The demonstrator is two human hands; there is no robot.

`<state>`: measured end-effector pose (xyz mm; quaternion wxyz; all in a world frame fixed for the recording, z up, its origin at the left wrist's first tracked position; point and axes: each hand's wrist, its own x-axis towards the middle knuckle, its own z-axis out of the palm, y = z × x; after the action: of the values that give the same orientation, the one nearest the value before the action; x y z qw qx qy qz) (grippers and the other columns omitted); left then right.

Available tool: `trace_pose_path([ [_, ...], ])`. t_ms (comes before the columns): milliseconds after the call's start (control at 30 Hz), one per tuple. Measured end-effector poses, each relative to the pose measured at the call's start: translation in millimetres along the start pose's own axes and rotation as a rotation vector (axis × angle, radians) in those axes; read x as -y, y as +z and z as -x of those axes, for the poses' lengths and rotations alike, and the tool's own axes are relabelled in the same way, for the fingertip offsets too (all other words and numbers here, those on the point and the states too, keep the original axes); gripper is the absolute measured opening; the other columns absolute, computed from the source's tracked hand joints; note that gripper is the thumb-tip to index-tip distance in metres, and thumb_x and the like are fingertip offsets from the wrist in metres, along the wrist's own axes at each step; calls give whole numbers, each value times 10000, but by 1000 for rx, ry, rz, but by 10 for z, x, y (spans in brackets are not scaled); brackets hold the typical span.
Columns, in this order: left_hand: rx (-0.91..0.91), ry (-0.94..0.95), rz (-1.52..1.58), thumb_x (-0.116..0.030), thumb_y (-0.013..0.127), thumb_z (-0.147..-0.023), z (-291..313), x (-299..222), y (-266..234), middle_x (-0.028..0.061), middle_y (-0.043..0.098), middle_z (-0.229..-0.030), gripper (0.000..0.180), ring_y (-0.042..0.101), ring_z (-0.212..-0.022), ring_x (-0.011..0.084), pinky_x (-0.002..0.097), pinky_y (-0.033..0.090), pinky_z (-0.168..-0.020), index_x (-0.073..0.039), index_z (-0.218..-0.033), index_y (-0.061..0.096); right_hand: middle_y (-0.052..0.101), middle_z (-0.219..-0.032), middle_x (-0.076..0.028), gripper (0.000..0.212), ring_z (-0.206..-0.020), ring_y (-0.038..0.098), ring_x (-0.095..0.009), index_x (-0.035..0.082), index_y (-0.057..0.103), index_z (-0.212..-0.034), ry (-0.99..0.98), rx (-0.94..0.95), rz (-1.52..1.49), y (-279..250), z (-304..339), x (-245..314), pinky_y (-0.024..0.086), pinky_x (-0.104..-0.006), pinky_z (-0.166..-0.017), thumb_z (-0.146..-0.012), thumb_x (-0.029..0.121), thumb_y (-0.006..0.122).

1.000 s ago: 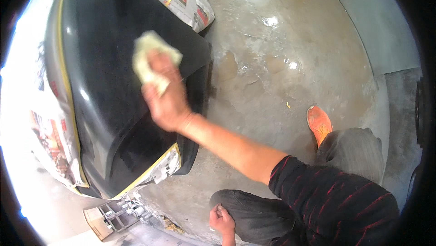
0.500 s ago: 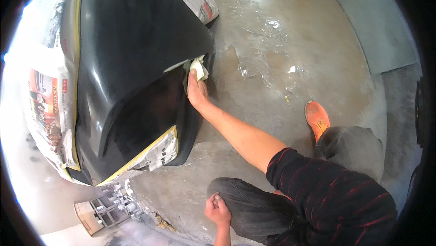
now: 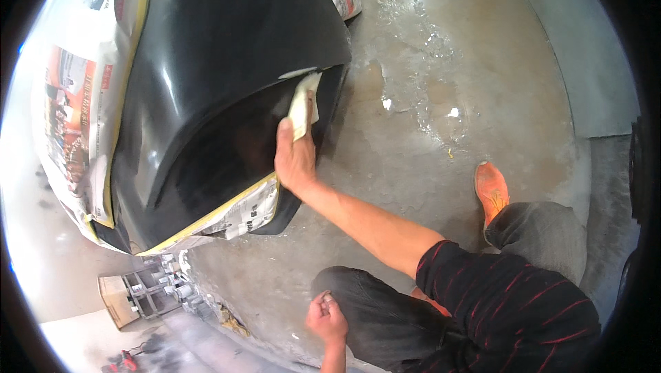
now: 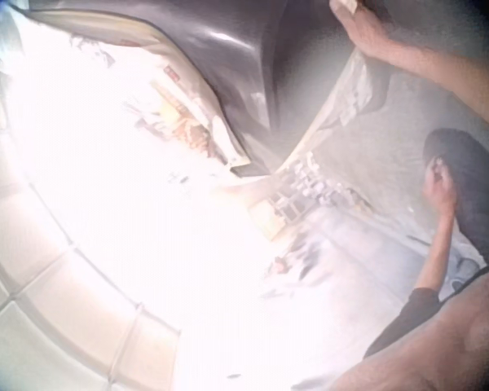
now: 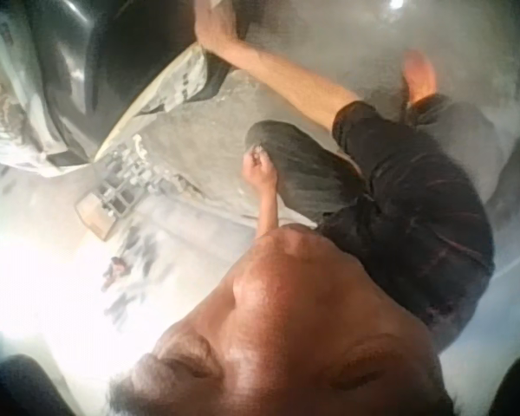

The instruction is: The person mixes black paint in a small container using a stir stick, then wipes a masked car door with a cloth to remove dust or residue. The person then picks up a spray gun and wipes it with a cloth.

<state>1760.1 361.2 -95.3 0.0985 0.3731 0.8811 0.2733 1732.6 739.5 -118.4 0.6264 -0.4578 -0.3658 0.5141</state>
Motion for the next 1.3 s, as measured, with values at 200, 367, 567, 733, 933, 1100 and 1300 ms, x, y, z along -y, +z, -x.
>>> trace_pose_path([
  [200, 3, 11, 43, -33, 692, -942, -42, 16, 85, 4, 577, -639, 113, 490, -573, 82, 264, 422, -553, 6, -1003, 778, 310, -1727, -195, 622, -1621, 163, -482, 6, 469, -1582, -587, 302, 356, 228, 329, 845, 142, -600, -1306, -1046, 315, 524],
  [367, 36, 19, 75, -29, 694, -946, -115, -101, 98, -1, 580, -637, 110, 480, -566, 74, 252, 415, -548, 12, -1005, 777, 361, -1725, -96, 831, -1628, 238, -359, 152, 437, -1628, -803, 609, 263, 262, 703, 776, 192, -563, -1309, -858, 261, 731],
  [567, 10, 16, 105, -13, 709, -939, -66, 27, 9, -6, 587, -669, 106, 480, -575, 63, 246, 408, -545, 4, -1014, 782, 453, -1652, -164, 664, -1541, 383, -415, 94, 609, -1480, -741, 381, 257, -264, 12, 164, 299, -544, -1271, -833, 165, 738],
  [733, -38, 18, 165, -22, 730, -931, -35, -47, 31, -16, 570, -661, 102, 479, -576, 57, 244, 402, -540, 1, -1017, 781, 365, -1723, -153, 706, -1614, 258, -427, 125, 501, -1604, -814, 314, 328, -271, 29, 239, 268, -566, -1289, -912, 169, 637],
  [933, -2, 30, 179, -5, 730, -920, -15, -8, 43, -22, 546, -638, 112, 456, -556, 59, 246, 396, -531, -5, -1020, 782, 482, -1656, -67, 650, -1551, 398, -350, 182, 597, -1514, -1098, 669, 362, -44, 14, 653, 325, -530, -1264, -881, 268, 713],
  [1100, 10, 3, 187, 1, 739, -897, 13, -63, -9, 2, 563, -662, 119, 479, -569, 79, 256, 405, -540, -6, -1006, 785, 433, -1689, -132, 608, -1577, 331, -443, 102, 622, -1500, -973, 366, 397, -547, -489, -101, 318, -548, -1264, -896, 161, 660],
  [1300, 12, -2, 249, -1, 749, -882, 21, -106, 11, 17, 565, -665, 119, 494, -557, 98, 274, 410, -526, -20, -993, 789, 387, -1717, -134, 666, -1583, 302, -478, 176, 555, -1575, -1054, 466, 438, -547, -288, -29, 299, -581, -1268, -914, 172, 639],
])
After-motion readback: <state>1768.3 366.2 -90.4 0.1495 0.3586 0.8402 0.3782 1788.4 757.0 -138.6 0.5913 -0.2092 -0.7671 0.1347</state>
